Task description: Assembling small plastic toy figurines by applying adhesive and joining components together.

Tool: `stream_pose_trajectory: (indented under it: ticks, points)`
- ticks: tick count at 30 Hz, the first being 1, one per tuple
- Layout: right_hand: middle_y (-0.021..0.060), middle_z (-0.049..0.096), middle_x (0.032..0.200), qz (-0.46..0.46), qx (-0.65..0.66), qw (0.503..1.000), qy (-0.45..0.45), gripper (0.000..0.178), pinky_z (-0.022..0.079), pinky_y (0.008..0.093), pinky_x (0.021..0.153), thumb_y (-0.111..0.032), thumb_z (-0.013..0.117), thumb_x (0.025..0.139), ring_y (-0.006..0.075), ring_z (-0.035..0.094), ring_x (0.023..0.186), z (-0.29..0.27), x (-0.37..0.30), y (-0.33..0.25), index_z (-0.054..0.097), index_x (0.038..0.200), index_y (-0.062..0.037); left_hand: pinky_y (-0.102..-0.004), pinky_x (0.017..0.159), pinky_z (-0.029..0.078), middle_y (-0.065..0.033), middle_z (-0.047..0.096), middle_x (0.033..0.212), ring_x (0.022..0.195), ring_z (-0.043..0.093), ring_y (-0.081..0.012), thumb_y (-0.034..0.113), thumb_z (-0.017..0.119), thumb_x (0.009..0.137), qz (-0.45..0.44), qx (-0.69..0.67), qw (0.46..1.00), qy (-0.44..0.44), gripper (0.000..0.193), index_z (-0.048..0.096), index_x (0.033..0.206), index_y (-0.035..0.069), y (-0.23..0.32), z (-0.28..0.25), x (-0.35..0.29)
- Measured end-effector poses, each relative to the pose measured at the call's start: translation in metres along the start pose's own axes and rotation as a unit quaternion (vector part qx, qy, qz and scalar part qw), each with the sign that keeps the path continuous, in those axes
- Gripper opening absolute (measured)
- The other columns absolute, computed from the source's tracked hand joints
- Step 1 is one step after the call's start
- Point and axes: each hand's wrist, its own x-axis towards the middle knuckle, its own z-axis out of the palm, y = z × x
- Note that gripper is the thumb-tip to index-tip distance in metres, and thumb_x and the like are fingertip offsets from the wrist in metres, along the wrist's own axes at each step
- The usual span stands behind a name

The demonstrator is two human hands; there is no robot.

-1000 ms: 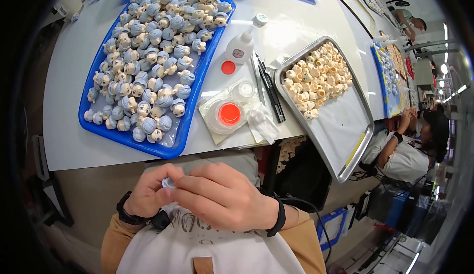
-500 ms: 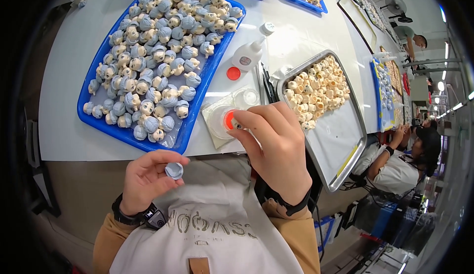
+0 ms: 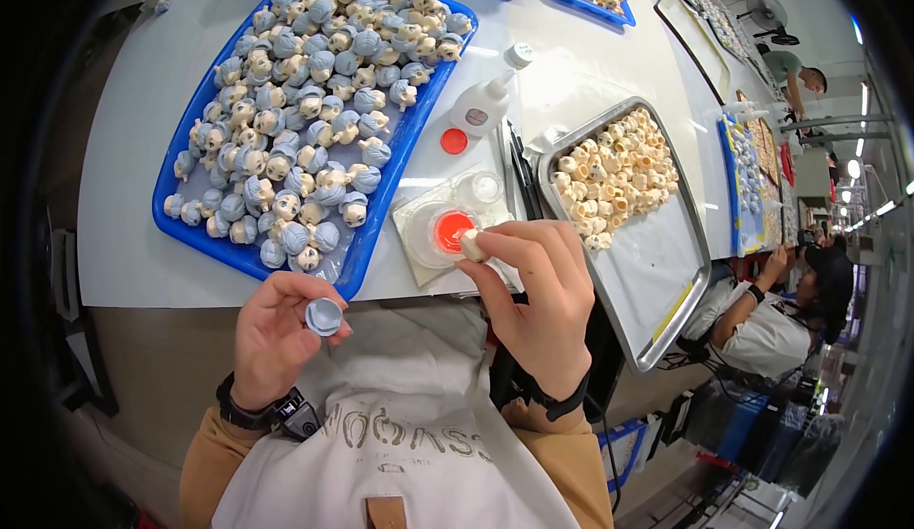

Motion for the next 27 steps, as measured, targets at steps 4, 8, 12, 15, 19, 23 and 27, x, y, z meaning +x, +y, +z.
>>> stream_pose_trajectory:
  ticks: [4, 8, 12, 15, 19, 23, 27]
  points:
    - [0.0088, 0.067, 0.085, -0.044, 0.123, 0.99, 0.047, 0.036, 0.047, 0.0331, 0.063, -0.001, 0.081, 0.06, 0.0219, 0.059, 0.069, 0.0, -0.014, -0.035, 0.066, 0.093, -0.0044, -0.0331, 0.091, 0.049, -0.0119, 0.058, 0.112, 0.103, 0.058, -0.0163, 0.002, 0.058, 0.087, -0.004, 0.004, 1.0, -0.01, 0.037, 0.046, 0.122, -0.005, -0.002, -0.001, 0.001]
    - [0.0075, 0.065, 0.092, -0.08, 0.198, 0.976, -0.035, 0.039, 0.048, 0.0308, 0.065, -0.007, 0.081, 0.062, 0.0225, 0.059, 0.076, 0.012, -0.013, -0.049, 0.068, 0.099, -0.0025, -0.0303, 0.089, 0.048, -0.0093, 0.059, 0.11, 0.1, 0.058, -0.0138, 0.005, 0.056, 0.09, -0.051, -0.002, 0.997, -0.054, 0.037, 0.048, 0.124, -0.005, 0.001, 0.004, 0.004]
    - [0.0076, 0.067, 0.085, -0.076, 0.187, 0.978, -0.044, 0.04, 0.047, 0.0295, 0.061, -0.01, 0.085, 0.06, 0.0216, 0.058, 0.072, 0.021, -0.015, -0.05, 0.068, 0.095, -0.0038, -0.0288, 0.086, 0.049, -0.0083, 0.06, 0.106, 0.099, 0.058, -0.013, 0.005, 0.056, 0.091, -0.056, 0.002, 0.998, -0.022, 0.035, 0.049, 0.123, -0.005, 0.001, 0.01, 0.004]
    - [0.0058, 0.066, 0.085, -0.063, 0.176, 0.979, -0.082, 0.041, 0.047, 0.0292, 0.062, -0.012, 0.085, 0.06, 0.0212, 0.058, 0.073, 0.021, -0.016, -0.05, 0.069, 0.097, -0.0049, -0.0267, 0.084, 0.049, -0.0084, 0.061, 0.104, 0.095, 0.059, -0.0125, 0.009, 0.058, 0.093, -0.051, 0.017, 0.998, -0.044, 0.035, 0.049, 0.124, -0.005, -0.002, 0.008, 0.002]
    - [0.0074, 0.065, 0.091, -0.059, 0.174, 0.978, -0.098, 0.043, 0.046, 0.0306, 0.065, -0.015, 0.082, 0.061, 0.0228, 0.059, 0.077, 0.023, -0.018, -0.052, 0.067, 0.1, -0.0026, -0.0217, 0.076, 0.048, -0.0085, 0.064, 0.098, 0.088, 0.06, -0.0095, 0.029, 0.066, 0.09, -0.068, 0.033, 0.997, -0.006, 0.055, 0.044, 0.125, -0.007, 0.002, 0.014, 0.0]
    - [0.0103, 0.062, 0.098, -0.055, 0.167, 0.981, -0.084, 0.049, 0.047, 0.0336, 0.066, -0.016, 0.08, 0.061, 0.0253, 0.059, 0.081, 0.033, -0.023, -0.057, 0.064, 0.104, 0.0004, -0.0176, 0.069, 0.044, -0.0061, 0.063, 0.094, 0.08, 0.056, -0.0046, 0.024, 0.062, 0.092, -0.089, 0.041, 0.995, -0.02, 0.06, 0.031, 0.136, -0.003, 0.006, 0.013, -0.004]
    - [0.0087, 0.06, 0.091, -0.047, 0.105, 0.988, -0.101, 0.042, 0.045, 0.0338, 0.064, -0.023, 0.077, 0.065, 0.0243, 0.059, 0.075, 0.036, -0.028, -0.073, 0.063, 0.098, -0.0003, -0.0167, 0.064, 0.038, -0.0033, 0.062, 0.088, 0.077, 0.049, -0.0024, 0.017, 0.058, 0.095, -0.124, 0.086, 0.988, -0.038, 0.059, 0.025, 0.141, 0.0, 0.015, 0.009, -0.011]
